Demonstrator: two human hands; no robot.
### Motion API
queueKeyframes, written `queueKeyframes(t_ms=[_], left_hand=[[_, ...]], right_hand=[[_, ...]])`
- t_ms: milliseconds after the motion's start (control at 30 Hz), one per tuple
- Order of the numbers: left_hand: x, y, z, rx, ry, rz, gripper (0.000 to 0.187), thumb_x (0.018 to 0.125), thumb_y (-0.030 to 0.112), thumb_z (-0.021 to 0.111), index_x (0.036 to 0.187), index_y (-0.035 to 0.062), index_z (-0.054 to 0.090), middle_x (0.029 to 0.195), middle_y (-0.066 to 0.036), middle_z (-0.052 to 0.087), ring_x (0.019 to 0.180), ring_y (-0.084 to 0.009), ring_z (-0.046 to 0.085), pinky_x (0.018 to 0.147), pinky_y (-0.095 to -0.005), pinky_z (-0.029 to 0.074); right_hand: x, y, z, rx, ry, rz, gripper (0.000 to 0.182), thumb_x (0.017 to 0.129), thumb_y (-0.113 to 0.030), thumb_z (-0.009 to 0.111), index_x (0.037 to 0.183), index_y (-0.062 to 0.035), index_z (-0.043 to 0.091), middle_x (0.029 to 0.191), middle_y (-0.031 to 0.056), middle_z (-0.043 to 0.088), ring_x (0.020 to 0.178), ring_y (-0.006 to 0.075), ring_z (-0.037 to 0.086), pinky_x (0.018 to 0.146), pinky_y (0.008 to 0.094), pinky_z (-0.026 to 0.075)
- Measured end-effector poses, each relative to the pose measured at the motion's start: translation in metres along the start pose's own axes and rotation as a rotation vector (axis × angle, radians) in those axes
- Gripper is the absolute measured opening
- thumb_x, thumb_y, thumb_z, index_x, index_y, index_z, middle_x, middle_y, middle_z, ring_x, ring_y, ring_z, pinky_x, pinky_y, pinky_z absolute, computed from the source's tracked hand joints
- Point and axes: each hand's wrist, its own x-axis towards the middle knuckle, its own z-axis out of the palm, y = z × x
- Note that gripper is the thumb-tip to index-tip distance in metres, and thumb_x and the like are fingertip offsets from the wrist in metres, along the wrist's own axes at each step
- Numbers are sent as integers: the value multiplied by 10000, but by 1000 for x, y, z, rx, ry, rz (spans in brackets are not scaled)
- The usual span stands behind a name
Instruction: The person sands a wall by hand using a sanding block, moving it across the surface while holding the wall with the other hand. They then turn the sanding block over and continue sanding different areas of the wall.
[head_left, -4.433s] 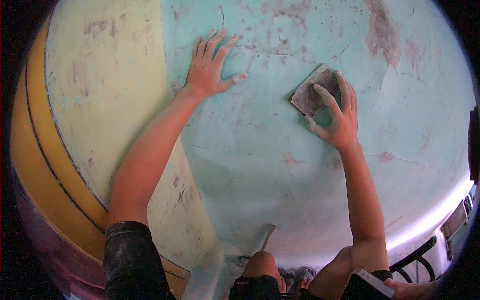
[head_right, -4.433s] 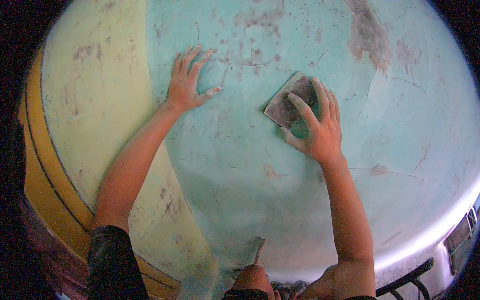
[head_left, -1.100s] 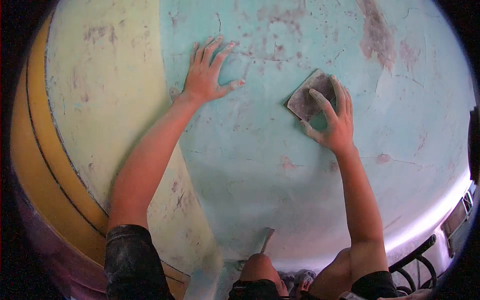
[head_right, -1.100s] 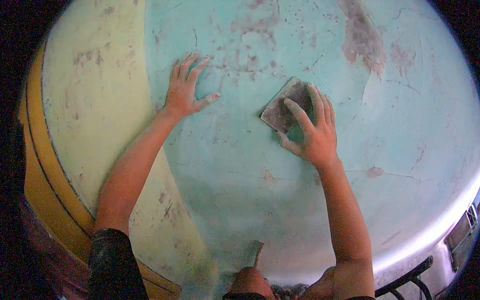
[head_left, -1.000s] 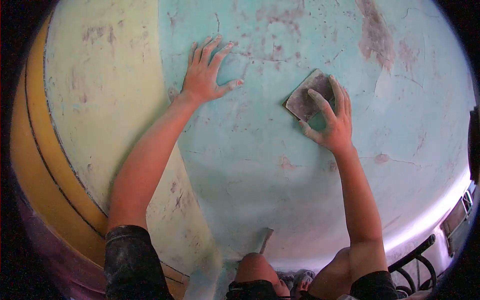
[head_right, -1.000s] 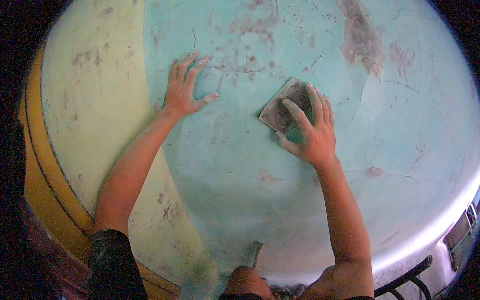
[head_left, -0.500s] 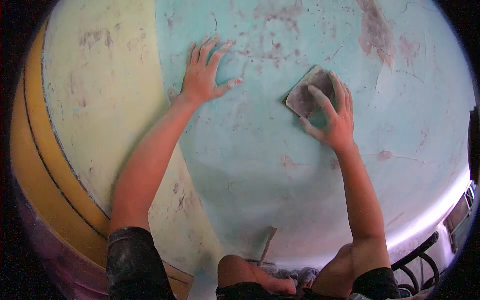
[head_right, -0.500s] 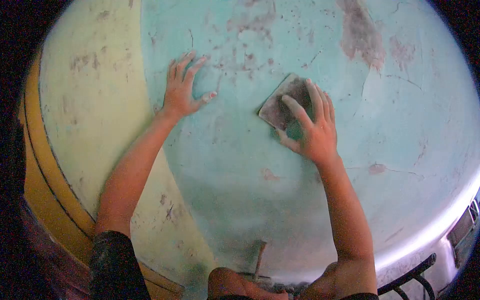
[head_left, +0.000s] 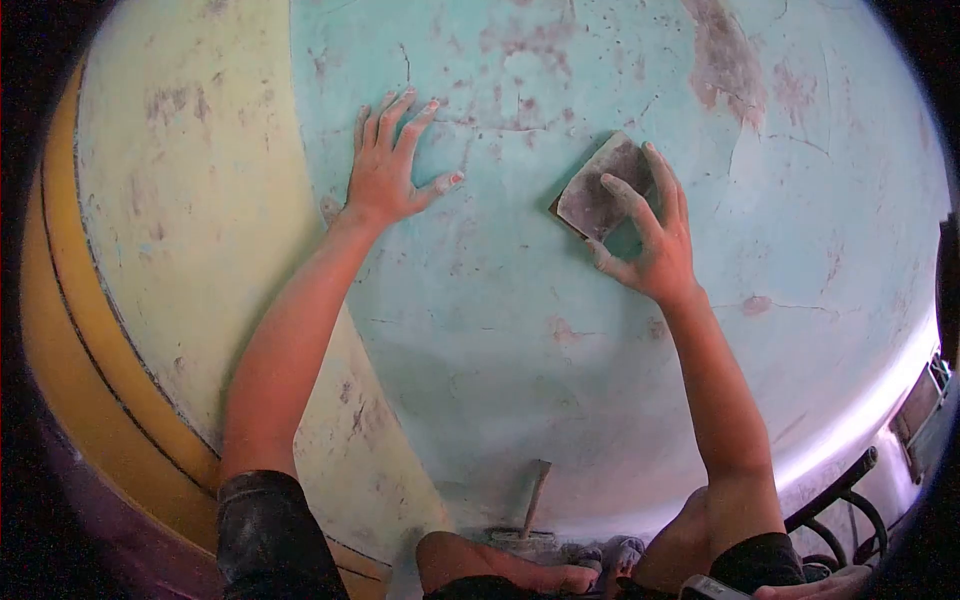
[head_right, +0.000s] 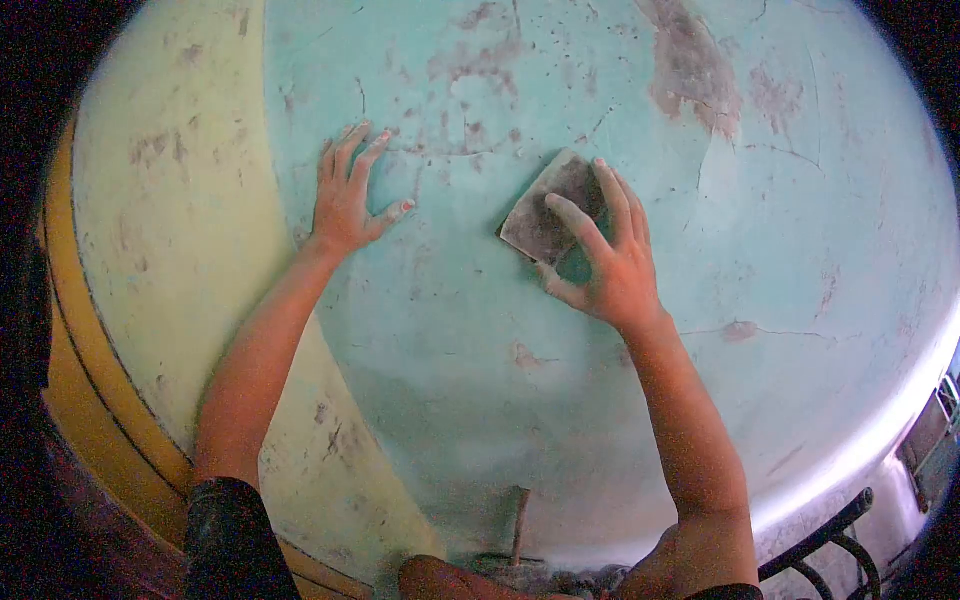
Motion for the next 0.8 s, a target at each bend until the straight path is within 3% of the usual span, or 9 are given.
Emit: queueKeyframes(t_ms=[133,200,333,400,500,800], left_hand=[[1,-1,-1,-3,-9,-6,870,809,628,687,1461,118,421,1498,-190,380,1386,-416,360,1147,-632,236],[-1,1,-1,-9,-2,-9,871,806,625,693,1461,121,420,1498,-187,380,1387,-418,358,1147,-633,236],[0,0,-1,-14,1,-13,870,806,631,689,1463,130,417,1499,-178,379,1393,-420,352,1147,-638,234],[0,1,-2,-9,1,-15,867,809,632,687,1464,133,415,1499,-175,379,1394,-419,350,1147,-639,233],[3,0,-2,-12,-6,-24,867,809,634,686,1464,134,415,1501,-176,375,1401,-415,343,1149,-638,231],[0,1,-1,-35,2,-14,871,800,622,699,1470,148,407,1503,-167,375,1401,-410,344,1154,-637,227]], right_hand=[[-1,1,-1,12,1,-6,810,591,-223,866,1351,-232,584,1550,222,337,1370,433,401,1099,517,402],[-2,2,-1,-22,-19,15,757,616,-239,867,1322,-181,602,1546,235,342,1367,448,405,1092,521,405],[-5,3,3,-51,-20,-7,754,618,-244,863,1323,-182,602,1541,236,349,1358,445,412,1088,520,406],[-4,2,4,-62,-20,22,793,610,-249,867,1351,-239,586,1549,210,343,1376,423,397,1106,516,388],[-3,1,4,-72,-1,9,754,617,-253,860,1323,-186,603,1535,229,365,1352,437,419,1088,515,397],[-4,1,4,-84,-19,17,761,637,-261,865,1342,-192,588,1541,225,357,1360,427,412,1099,513,390]])
